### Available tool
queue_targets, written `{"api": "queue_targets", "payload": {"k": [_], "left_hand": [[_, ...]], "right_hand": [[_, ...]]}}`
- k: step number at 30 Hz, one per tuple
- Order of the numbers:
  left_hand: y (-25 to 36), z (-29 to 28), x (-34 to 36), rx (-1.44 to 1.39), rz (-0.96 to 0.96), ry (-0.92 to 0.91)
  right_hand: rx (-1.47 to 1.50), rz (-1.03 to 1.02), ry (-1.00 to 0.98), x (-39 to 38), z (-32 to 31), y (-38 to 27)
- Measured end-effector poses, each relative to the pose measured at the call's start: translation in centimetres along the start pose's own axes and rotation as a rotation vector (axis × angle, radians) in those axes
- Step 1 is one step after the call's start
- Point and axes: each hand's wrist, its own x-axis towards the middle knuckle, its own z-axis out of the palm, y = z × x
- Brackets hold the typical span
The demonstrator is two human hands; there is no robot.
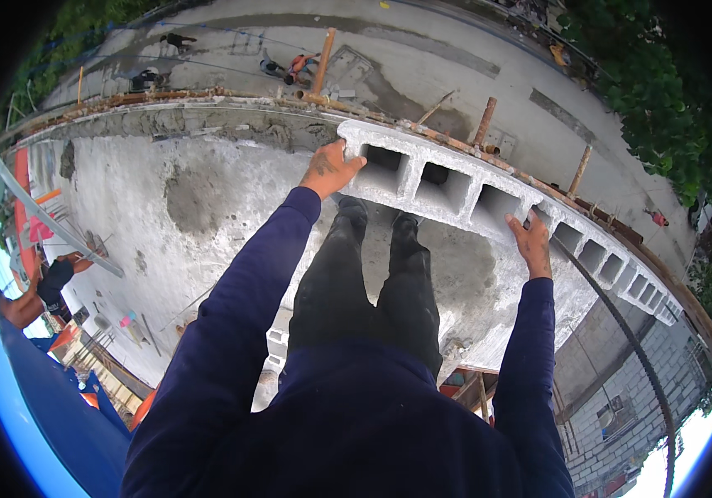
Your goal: The person places hollow concrete blocks onto a mortar bed on a rooftop, aligning them in a row. They repeatedly pick up blocks, position them, and adjust placement. A spirit level is used to check alignment of the laid blocks.
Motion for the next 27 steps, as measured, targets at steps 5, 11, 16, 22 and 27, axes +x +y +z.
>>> {"api": "queue_targets", "payload": {"k": [5, 11, 16, 22, 27], "left_hand": [[-0.1, 0.2, 0.3, -0.014, -0.029, -0.015], [-0.3, 0.3, 0.3, 0.02, -0.009, 0.006], [-0.8, 0.5, 1.0, 0.153, 0.02, 0.015], [-0.6, 0.2, 0.8, 0.109, 0.023, -0.002], [-0.3, 0.1, 0.6, 0.114, 0.015, -0.003]], "right_hand": [[-0.023, -0.027, 0.059, 0.6, 0.6, 0.8], [0.031, -0.016, -0.016, 0.5, 0.4, 0.7], [-0.022, 0.068, 0.024, 0.0, 0.2, 0.1], [0.032, 0.035, 0.048, -0.5, 0.1, -0.3], [0.002, 0.018, 0.058, -0.6, 0.1, -0.3]]}}
